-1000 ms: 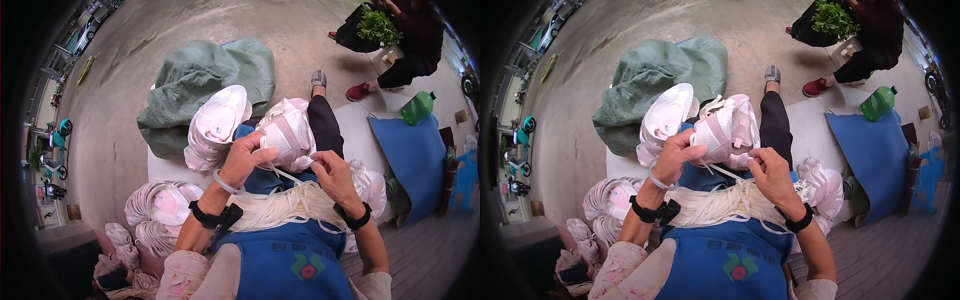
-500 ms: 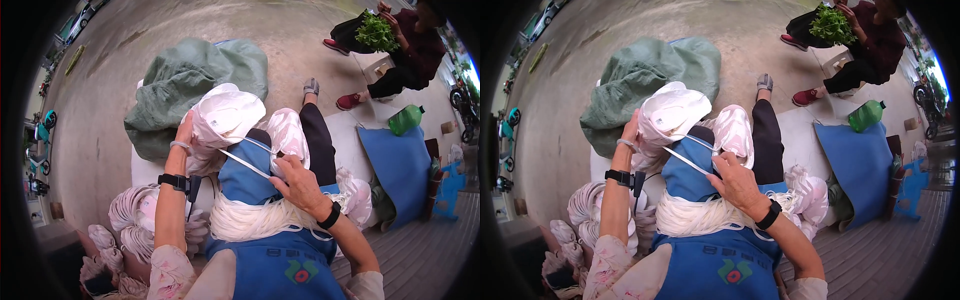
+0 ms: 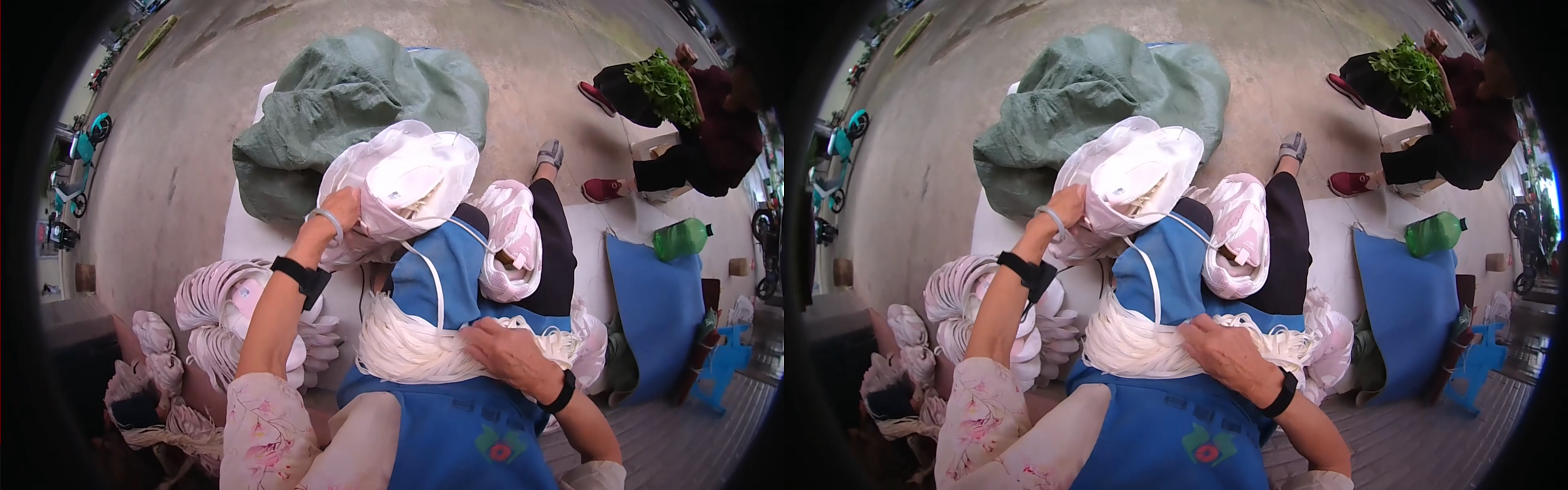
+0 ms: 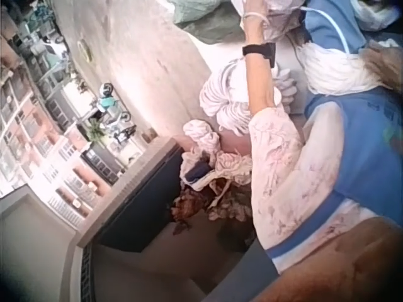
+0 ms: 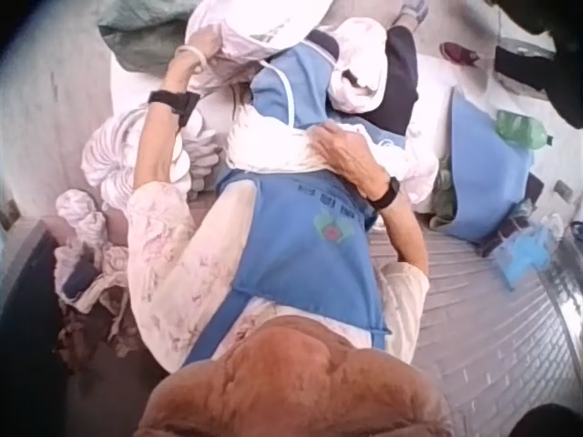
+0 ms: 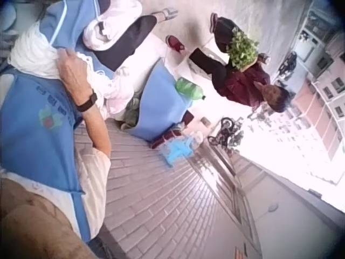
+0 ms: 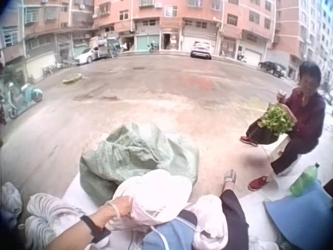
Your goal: Insert and arrange white laces into a pair of pink and white sneakers.
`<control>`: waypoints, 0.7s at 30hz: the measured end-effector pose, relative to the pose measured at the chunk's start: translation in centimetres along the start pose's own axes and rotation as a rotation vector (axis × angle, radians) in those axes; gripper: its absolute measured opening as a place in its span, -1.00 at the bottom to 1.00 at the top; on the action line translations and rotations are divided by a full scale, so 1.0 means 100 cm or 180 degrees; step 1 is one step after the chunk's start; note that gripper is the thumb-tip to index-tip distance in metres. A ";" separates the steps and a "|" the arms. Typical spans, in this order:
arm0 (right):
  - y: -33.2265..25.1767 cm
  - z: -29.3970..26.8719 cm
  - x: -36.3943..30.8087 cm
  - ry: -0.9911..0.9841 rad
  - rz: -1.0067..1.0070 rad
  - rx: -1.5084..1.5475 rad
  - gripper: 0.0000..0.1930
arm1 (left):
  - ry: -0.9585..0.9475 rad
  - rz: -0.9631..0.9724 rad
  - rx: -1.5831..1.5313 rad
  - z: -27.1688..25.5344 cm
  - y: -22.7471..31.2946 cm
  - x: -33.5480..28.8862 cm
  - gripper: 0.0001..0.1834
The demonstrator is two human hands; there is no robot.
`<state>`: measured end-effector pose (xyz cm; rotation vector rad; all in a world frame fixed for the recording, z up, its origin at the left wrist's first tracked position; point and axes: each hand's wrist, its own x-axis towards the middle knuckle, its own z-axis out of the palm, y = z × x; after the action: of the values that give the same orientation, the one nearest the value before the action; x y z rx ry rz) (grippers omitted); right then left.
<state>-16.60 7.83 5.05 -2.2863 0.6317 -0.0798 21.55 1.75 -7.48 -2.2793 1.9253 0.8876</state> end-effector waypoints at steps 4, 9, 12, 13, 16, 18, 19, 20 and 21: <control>0.017 -0.027 0.026 0.1361 0.0869 0.0027 -0.70 | 0.0181 -0.0636 -0.1528 0.027 0.029 -0.086 -0.56; 0.044 -0.017 0.054 0.1214 0.0970 -0.0760 -0.64 | 0.0021 -0.0789 -0.2484 0.089 0.035 -0.134 -0.61; 0.036 -0.014 0.051 0.0986 0.0894 -0.0875 -0.62 | -0.0415 -0.0827 -0.2775 0.073 0.039 -0.132 -0.60; 0.029 -0.015 0.052 0.1143 0.0736 -0.0615 -0.62 | -0.0510 -0.0755 -0.2987 0.063 0.043 -0.132 -0.58; 0.015 -0.010 0.058 0.1120 0.0426 -0.0279 -0.58 | 0.0264 -0.0380 -0.2152 0.065 0.035 -0.124 -0.53; 0.011 0.003 0.064 0.0908 0.0455 -0.0531 -0.53 | 0.0352 -0.0374 -0.2029 0.055 0.041 -0.122 -0.50; 0.007 0.003 0.066 0.0673 0.0534 -0.0554 -0.51 | 0.0464 -0.0375 -0.1908 0.051 0.046 -0.120 -0.46; 0.007 0.004 0.065 0.0679 0.0557 -0.0568 -0.51 | 0.0452 -0.0351 -0.1916 0.052 0.050 -0.119 -0.46; 0.007 0.007 0.064 0.0639 0.0498 -0.0623 -0.51 | 0.0803 -0.0470 -0.1904 0.052 0.053 -0.118 -0.39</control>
<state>-11.13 4.90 3.27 -2.4256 0.9577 -0.1806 13.73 13.03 -4.96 -2.9418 1.7036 1.3615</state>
